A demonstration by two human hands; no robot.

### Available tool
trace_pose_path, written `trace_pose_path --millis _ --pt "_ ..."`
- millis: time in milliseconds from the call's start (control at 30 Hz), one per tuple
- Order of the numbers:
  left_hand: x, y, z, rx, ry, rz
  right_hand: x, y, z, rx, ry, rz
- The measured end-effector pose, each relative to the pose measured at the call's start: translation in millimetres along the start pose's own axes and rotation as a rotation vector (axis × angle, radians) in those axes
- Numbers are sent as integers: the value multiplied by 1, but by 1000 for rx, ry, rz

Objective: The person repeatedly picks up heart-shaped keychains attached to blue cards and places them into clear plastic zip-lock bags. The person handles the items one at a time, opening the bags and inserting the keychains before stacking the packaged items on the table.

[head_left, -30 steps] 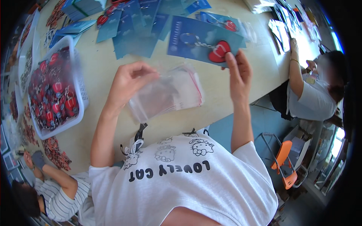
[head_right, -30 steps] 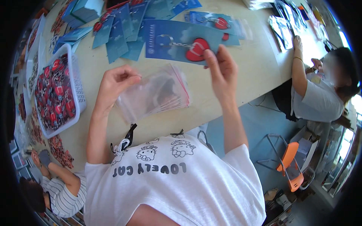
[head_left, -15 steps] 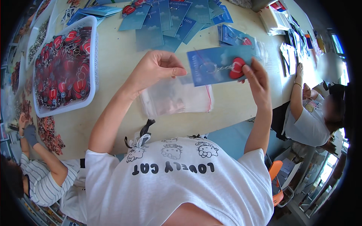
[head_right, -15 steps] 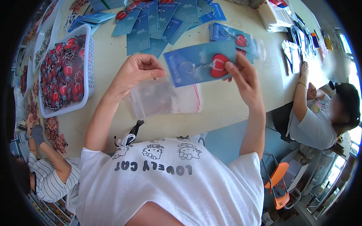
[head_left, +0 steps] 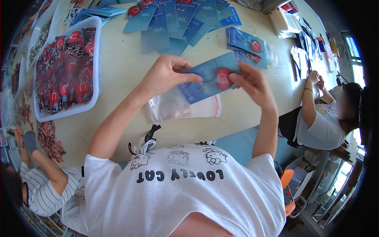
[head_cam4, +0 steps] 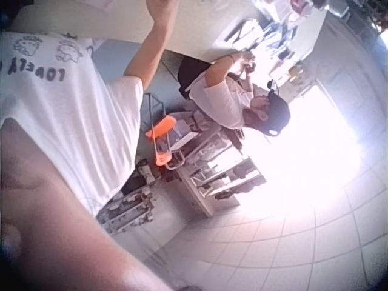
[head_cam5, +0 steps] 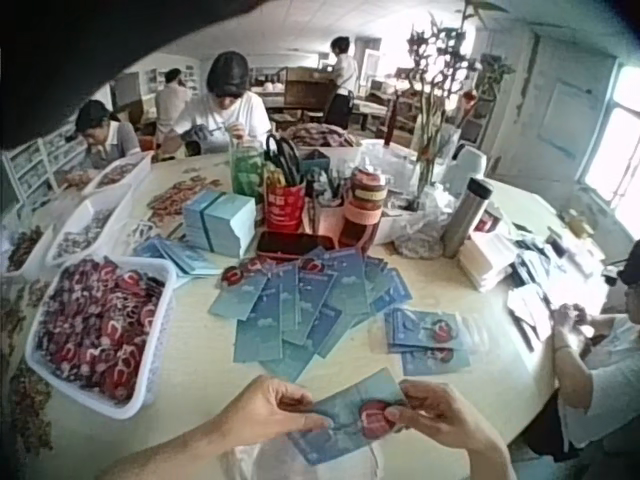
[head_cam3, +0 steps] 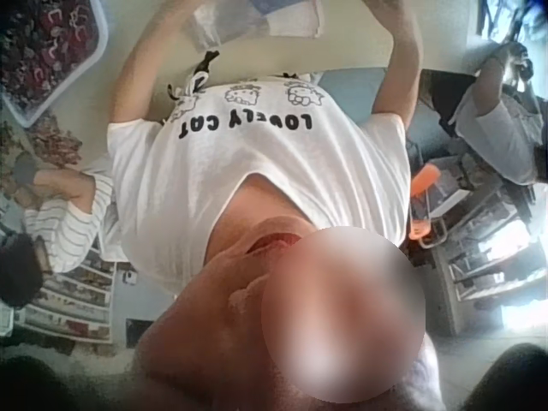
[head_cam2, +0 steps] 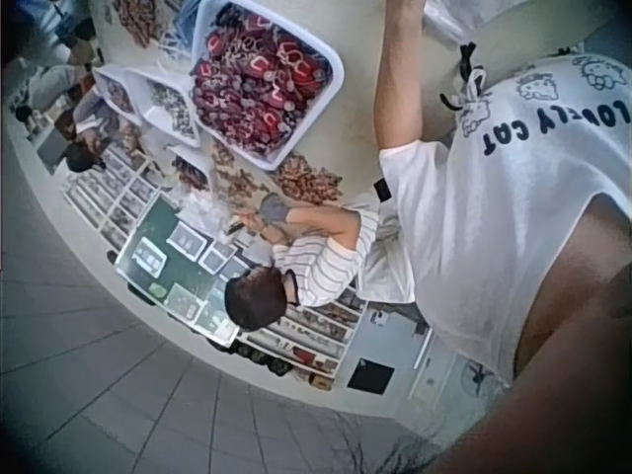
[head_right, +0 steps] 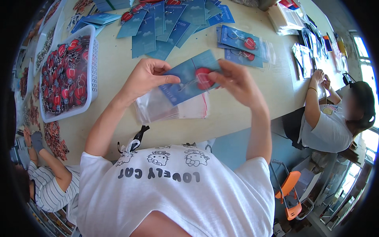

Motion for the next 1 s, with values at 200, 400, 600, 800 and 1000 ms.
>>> trace_pose_path --millis 200,400,600,800,1000 --pt "4 -18 -7 -30 -181 -13 -5 6 -21 -94 128 -63" --pt "12 -18 -16 78 -196 93 8 9 -30 -40 166 26" --pt "8 -8 -29 -33 -248 -13 14 3 -29 143 20 168" --pt "-13 30 -24 -289 -65 -216 15 23 -18 94 173 76" --pt "-18 49 73 -1057 809 -690 29 56 140 28 711 -38"
Point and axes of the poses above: each hand's wrist, its own x-axis away from the middle knuckle, its own z-axis out of the back of the hand, y = z × x, the point moved 7 cm from there along -x, towards the middle knuckle, and after that the axes turned 3 degrees about -z, right-handed, at the moved point
